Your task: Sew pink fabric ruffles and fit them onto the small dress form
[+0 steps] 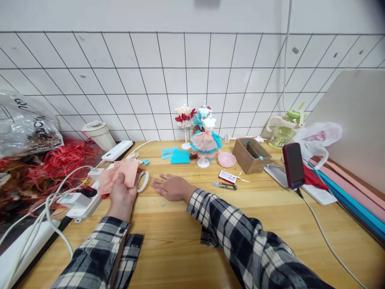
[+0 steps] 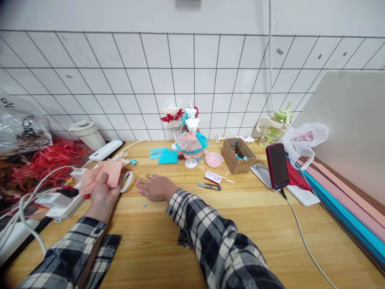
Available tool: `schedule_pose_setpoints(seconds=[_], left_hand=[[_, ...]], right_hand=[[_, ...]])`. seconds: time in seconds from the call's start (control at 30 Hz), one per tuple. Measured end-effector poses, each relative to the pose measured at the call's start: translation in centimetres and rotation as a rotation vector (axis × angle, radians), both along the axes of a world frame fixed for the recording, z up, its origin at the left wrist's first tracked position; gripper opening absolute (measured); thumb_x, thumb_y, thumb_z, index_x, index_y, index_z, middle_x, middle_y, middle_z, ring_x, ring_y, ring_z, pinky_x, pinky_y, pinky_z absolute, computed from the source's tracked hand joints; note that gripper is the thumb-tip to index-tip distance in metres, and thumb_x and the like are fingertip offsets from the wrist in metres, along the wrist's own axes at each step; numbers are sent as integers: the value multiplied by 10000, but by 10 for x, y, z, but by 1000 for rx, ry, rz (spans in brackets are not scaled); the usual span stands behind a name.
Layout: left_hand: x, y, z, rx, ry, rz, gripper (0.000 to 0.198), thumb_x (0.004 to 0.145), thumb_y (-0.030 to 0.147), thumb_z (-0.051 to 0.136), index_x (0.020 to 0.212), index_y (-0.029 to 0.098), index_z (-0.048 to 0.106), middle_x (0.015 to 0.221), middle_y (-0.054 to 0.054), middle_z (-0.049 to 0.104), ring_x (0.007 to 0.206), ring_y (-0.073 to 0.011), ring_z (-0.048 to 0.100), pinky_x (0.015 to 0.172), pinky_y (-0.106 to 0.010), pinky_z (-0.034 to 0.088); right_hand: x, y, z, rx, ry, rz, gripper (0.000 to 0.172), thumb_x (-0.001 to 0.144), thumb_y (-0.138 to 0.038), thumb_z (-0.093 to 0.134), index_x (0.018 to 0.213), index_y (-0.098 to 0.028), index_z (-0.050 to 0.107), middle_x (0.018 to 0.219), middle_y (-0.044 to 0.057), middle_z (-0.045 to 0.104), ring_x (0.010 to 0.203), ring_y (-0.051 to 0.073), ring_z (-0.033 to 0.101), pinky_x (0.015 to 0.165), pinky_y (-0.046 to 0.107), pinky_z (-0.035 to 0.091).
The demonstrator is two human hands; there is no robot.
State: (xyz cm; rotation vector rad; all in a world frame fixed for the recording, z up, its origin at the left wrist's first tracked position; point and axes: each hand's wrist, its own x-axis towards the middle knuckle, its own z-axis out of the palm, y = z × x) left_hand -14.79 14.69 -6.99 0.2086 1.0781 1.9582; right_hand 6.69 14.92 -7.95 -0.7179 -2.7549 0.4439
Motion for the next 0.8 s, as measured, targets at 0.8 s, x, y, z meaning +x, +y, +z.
schedule_pose_setpoints(seconds=[0.8], left_hand=[[2,9,-2,-25,45,-45,164,908,142,476,909,227,617,982,-43,712,968,-174,685,730,-282,588]], right_hand=[[23,-104,-7,-65,60,-414,823,935,-604,346,1488,-1,261,1566,205,209,1465,279,157,1199,440,154]])
